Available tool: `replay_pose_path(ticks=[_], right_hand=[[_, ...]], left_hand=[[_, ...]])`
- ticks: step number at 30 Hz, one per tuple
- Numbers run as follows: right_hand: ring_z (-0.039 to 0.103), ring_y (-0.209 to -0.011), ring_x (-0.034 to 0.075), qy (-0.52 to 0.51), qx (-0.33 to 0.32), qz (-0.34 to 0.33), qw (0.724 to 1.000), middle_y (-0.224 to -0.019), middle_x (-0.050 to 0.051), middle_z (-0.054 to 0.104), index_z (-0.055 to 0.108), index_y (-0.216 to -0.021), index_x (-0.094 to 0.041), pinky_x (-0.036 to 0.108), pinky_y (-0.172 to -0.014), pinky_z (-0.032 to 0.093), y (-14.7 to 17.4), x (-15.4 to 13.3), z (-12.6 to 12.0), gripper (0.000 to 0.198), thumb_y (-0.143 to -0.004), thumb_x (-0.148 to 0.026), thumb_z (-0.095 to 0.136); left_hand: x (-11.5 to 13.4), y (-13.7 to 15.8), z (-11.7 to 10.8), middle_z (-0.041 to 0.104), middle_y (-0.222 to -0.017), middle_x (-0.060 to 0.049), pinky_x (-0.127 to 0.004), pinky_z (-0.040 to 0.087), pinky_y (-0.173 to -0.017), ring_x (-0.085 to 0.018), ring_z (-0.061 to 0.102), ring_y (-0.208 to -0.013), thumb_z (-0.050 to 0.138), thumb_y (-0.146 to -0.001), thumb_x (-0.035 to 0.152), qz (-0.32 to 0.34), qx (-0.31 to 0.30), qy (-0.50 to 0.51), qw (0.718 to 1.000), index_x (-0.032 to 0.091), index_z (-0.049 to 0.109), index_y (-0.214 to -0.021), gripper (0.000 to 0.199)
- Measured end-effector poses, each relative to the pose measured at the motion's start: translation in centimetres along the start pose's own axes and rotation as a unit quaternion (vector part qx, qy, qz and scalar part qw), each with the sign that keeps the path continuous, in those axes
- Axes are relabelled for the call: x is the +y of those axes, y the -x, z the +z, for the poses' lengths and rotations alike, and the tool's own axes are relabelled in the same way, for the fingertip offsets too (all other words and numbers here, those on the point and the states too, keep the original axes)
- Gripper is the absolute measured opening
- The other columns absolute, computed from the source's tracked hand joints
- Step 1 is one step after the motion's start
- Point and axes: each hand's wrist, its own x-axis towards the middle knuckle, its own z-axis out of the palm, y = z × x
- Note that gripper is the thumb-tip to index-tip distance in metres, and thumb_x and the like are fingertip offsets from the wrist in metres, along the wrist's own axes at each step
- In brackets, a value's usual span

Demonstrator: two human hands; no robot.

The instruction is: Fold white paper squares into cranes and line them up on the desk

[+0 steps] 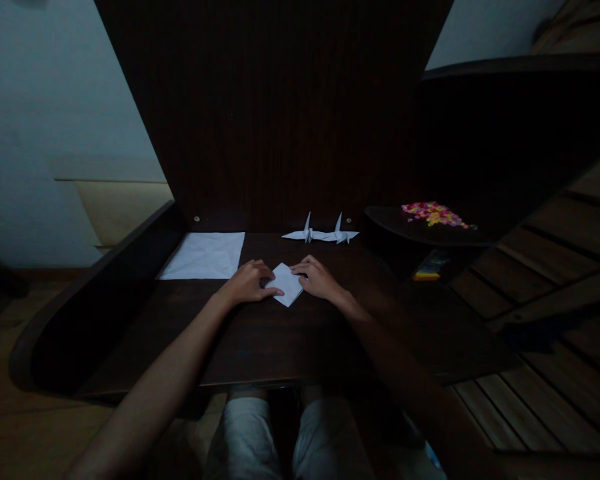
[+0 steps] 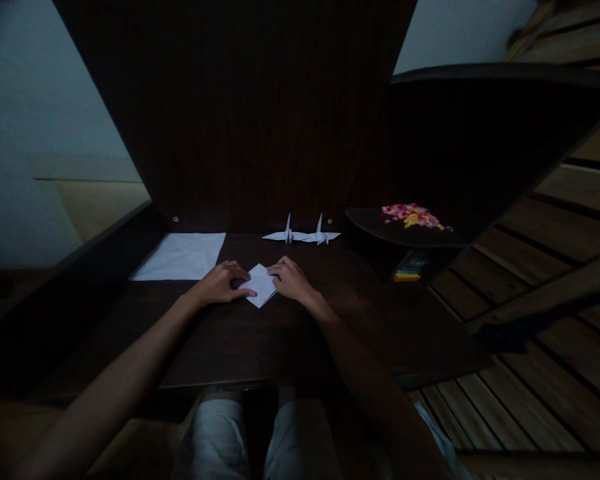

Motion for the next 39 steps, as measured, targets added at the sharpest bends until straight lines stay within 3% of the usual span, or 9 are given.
replay_pose_path(ticks=[9, 18, 26, 39], right_hand=[[0.049, -0.11, 0.023, 0.006, -0.041, 0.026, 0.999, -0.113, 0.004, 0.066, 0.069, -0.103, -0.021, 0.04, -0.093, 0.039, 0.0, -0.3, -0.4, 0.043, -0.069, -0.002, 0.05], [0.048, -0.116, 0.022, -0.007, -0.054, 0.044, 0.998, -0.115, 0.004, 0.065, 0.069, -0.103, -0.021, 0.042, -0.097, 0.035, 0.0, -0.6, -0.7, 0.039, -0.075, -0.004, 0.047], [0.05, -0.113, 0.021, -0.026, -0.055, 0.043, 0.997, -0.114, 0.003, 0.065, 0.07, -0.101, -0.021, 0.04, -0.097, 0.038, -0.1, -0.1, -0.5, 0.037, -0.08, -0.007, 0.043], [0.052, -0.11, 0.021, -0.051, -0.038, 0.033, 0.997, -0.11, 0.004, 0.067, 0.07, -0.1, -0.023, 0.04, -0.097, 0.039, 0.0, 0.0, -0.6, 0.034, -0.075, -0.009, 0.052]], left_hand=[[0.0, 0.1, -0.3, 0.071, -0.092, -0.01, -0.035, 0.044, -0.084, -0.024, 0.063, -0.087, 0.07, -0.061, 0.057, -0.01, -0.016, 0.028, 0.999, 0.018, 0.071, -0.084, 0.046], [-0.1, 0.0, -0.3, 0.071, -0.085, -0.009, -0.032, 0.045, -0.079, -0.022, 0.064, -0.082, 0.064, -0.074, 0.048, -0.008, 0.005, 0.083, 0.996, 0.019, 0.073, -0.083, 0.032], [-0.3, 0.1, -0.2, 0.07, -0.098, -0.009, -0.033, 0.045, -0.084, -0.022, 0.064, -0.09, 0.06, -0.08, 0.04, -0.004, 0.001, 0.071, 0.998, 0.019, 0.069, -0.1, 0.03], [0.7, 0.2, -0.8, 0.07, -0.087, -0.009, -0.033, 0.045, -0.08, -0.022, 0.062, -0.084, 0.065, -0.071, 0.046, -0.014, -0.011, 0.08, 0.997, 0.019, 0.07, -0.076, 0.028]])
